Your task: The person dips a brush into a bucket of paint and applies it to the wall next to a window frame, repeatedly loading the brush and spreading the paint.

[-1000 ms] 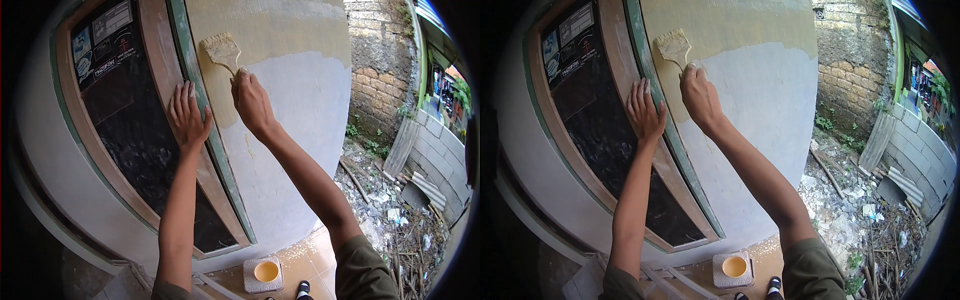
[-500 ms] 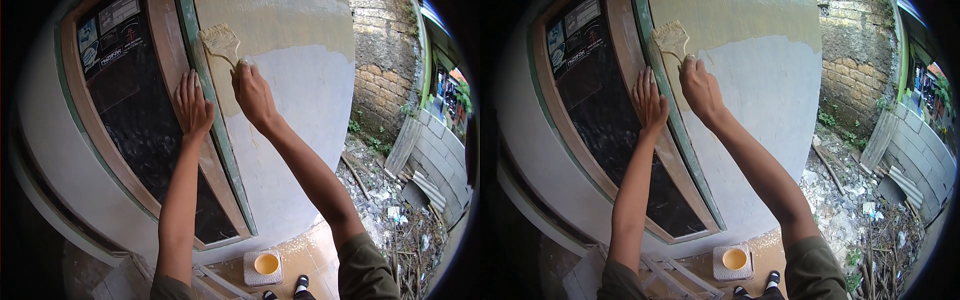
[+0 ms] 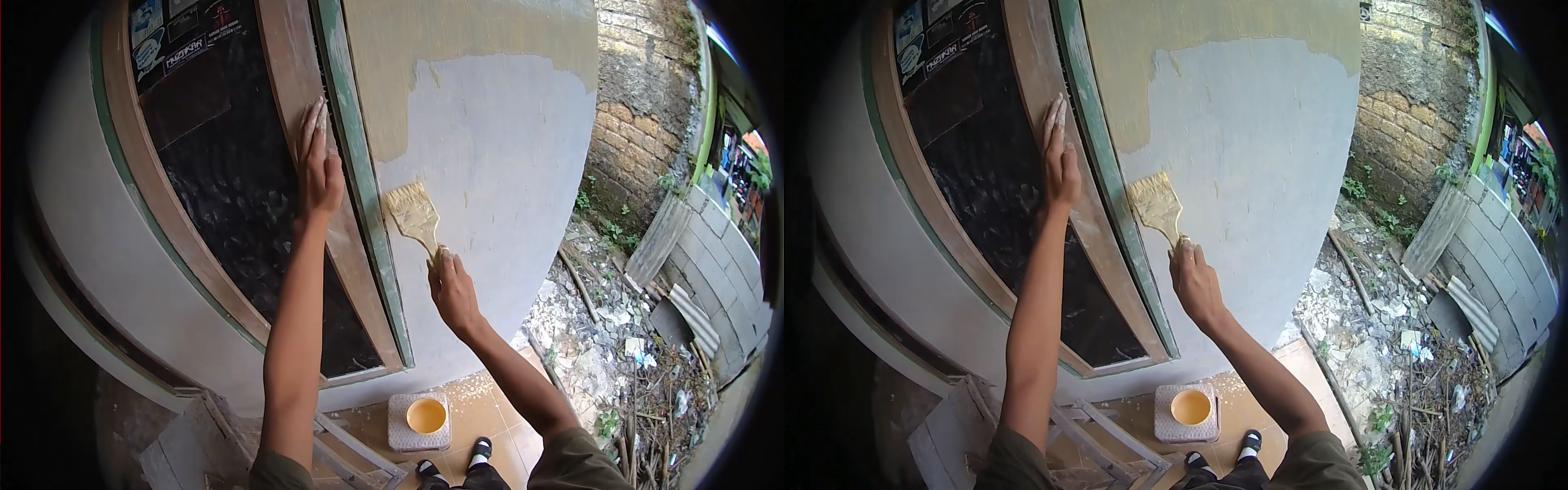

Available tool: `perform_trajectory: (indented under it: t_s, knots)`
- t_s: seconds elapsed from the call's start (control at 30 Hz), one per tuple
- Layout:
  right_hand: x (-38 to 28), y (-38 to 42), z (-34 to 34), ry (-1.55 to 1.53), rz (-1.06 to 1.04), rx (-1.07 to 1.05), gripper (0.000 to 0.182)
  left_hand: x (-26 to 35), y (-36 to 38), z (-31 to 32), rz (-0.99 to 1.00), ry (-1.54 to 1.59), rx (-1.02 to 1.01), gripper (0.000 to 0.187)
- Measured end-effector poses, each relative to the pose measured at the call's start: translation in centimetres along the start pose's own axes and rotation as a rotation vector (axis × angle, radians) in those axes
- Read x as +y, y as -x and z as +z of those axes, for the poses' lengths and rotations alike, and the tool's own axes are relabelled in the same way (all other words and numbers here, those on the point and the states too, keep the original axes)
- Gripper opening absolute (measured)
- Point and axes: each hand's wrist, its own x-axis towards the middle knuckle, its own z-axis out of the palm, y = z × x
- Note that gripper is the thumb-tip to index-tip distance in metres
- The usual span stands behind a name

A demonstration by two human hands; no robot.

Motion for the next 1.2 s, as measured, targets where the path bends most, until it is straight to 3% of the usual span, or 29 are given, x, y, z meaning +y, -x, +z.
perform_trajectory:
  t_s: [0.1,0.17,0.27,0.37,0.47,0.53,0.6,0.7,0.77,0.9,1.0,1.2]
  knots:
    - [2.5,11.0,0.8,-0.046,0.192,-0.086,0.025,3.1,8.1,0.0,-0.145,0.169,0.120,0.055]
    - [3.9,18.1,0.9,-0.053,0.342,-0.209,0.023,5.8,16.6,-0.4,-0.353,0.289,0.214,0.050]
    - [7.0,28.8,1.9,-0.008,0.442,-0.395,0.022,10.3,32.7,0.7,-0.872,0.347,0.247,0.043]
    - [9.2,36.3,2.9,0.067,0.557,-0.651,0.023,15.5,48.5,1.1,-1.260,0.264,0.013,0.044]
    - [11.3,41.4,4.7,0.172,0.517,-0.868,0.026,21.5,60.5,0.1,-1.546,0.185,-0.349,0.046]
    - [12.7,44.0,7.1,0.172,0.495,-0.943,0.026,24.4,67.3,-0.5,-1.643,0.153,-0.461,0.049]
    - [13.8,46.0,9.5,0.245,0.388,-1.181,0.024,27.2,72.9,-1.6,-1.600,-0.016,-0.701,0.057]
    - [15.5,49.1,13.5,0.286,0.240,-1.309,0.025,30.2,77.4,-2.2,-1.787,-0.070,-0.793,0.063]
    - [16.9,51.5,16.3,0.284,0.180,-1.348,0.023,31.4,81.2,-2.9,-1.849,0.085,-0.782,0.065]
    - [18.3,55.0,20.0,0.343,0.090,-1.336,0.021,31.6,77.7,-2.7,-2.009,0.147,-0.883,0.062]
    - [19.4,56.1,21.6,0.336,0.124,-1.354,0.018,32.6,80.2,-2.8,-1.883,0.147,-0.898,0.063]
    - [20.6,57.1,22.3,0.428,0.094,-1.306,0.012,32.5,80.2,-2.6,-1.923,0.202,-0.850,0.064]
